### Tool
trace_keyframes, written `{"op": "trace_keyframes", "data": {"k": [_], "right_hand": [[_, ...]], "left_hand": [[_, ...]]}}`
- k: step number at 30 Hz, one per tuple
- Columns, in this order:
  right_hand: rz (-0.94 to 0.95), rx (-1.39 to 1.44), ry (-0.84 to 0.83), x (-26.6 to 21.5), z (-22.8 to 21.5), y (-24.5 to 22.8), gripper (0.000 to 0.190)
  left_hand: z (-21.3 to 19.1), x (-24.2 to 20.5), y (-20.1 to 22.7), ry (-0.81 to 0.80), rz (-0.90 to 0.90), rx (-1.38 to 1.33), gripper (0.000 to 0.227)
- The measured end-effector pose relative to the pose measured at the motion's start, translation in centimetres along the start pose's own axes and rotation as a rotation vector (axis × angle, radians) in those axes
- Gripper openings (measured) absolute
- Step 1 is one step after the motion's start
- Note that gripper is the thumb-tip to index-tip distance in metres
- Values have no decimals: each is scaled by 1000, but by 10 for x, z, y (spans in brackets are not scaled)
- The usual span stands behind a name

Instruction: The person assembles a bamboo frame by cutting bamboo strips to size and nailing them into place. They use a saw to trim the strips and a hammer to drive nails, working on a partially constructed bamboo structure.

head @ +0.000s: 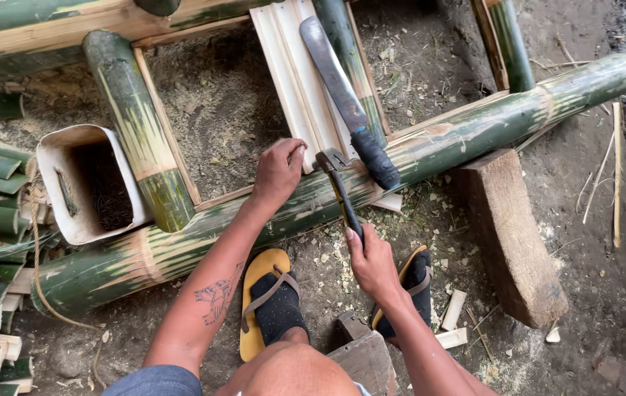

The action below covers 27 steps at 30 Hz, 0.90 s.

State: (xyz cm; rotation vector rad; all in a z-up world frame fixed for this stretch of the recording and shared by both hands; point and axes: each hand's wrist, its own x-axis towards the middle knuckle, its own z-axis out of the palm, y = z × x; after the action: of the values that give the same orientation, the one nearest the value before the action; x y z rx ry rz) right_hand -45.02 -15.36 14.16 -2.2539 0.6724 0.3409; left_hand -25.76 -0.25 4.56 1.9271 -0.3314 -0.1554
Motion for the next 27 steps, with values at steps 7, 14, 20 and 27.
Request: {"op": "trace_keyframes", "data": {"k": [7, 14, 20, 27], "right_hand": [[-14, 108, 64, -12, 0, 10, 38], [22, 126, 52, -10, -7, 10, 38], [-81, 164, 78, -20, -13, -6, 33], [15, -22, 2, -14, -4, -16, 31]], "left_hand": [[5, 2, -1, -124, 131, 219, 6], [22, 5, -27, -191, 217, 215, 2], [26, 4, -37, -191, 159, 155, 6], [26, 4, -35, -195, 132, 134, 7]]}}
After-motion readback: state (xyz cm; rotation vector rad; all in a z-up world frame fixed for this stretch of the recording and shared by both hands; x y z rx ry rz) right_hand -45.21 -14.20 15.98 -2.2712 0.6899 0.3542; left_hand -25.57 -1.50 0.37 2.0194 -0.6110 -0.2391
